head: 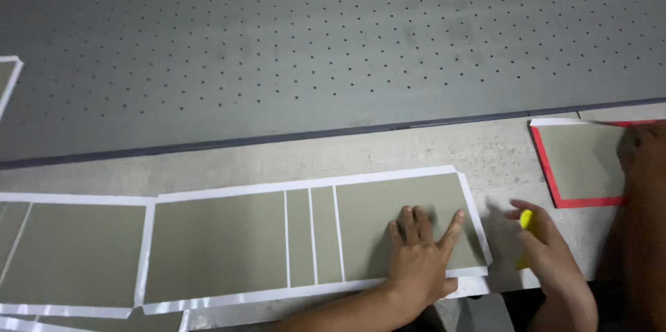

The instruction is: The person applies red tape to the edges of rectangular panels using a yellow squeegee tool. They smooth the tape down along the borders and then flip the panels over to work on the other side.

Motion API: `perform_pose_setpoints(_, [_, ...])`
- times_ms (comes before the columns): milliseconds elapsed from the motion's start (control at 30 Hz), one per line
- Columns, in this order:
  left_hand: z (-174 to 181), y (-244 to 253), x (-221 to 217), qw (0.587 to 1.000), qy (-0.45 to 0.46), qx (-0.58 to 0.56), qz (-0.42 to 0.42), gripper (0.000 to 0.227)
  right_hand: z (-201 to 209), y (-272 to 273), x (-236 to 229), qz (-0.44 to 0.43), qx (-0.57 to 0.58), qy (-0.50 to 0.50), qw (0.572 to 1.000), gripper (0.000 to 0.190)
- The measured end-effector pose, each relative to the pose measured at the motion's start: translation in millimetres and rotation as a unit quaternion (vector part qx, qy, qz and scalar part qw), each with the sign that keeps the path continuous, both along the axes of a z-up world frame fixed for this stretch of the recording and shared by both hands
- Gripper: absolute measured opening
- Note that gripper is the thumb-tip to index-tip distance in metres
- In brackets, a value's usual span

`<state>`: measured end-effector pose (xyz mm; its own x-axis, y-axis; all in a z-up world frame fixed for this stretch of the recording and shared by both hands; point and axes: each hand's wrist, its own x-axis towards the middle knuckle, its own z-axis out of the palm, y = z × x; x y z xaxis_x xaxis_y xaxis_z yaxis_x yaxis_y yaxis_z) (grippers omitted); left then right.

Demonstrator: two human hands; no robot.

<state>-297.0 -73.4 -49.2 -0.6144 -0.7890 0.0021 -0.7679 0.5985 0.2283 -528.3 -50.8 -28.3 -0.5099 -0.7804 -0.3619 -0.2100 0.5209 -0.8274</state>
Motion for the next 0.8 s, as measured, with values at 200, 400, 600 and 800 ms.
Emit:
perform_pose_setpoints(200, [18, -4, 28, 0.999, 0.044, -0.026, -0.001, 0.130, -13, 17, 8, -0.046, 0.129, 0.266, 0.954, 0.047])
perform_pose_setpoints(400, [15, -12, 50, 1.000, 0.022, 0.004, -0.020, 0.123, 11, -26, 95, -0.070, 0.128, 0.192, 0.970, 0.045])
perform_pose_setpoints(600, [22, -50, 76, 0.997, -0.043, 0.009, -0.070, 0.099, 23, -24, 128, -0.125, 0.081, 0.114, 0.982, 0.033])
perform_pose_setpoints(800, [-14, -97, 103, 0.977, 0.039, -0.078, -0.193, 0.047, 36, -22, 159, -0.130, 0.091, 0.179, 0.971, 0.033])
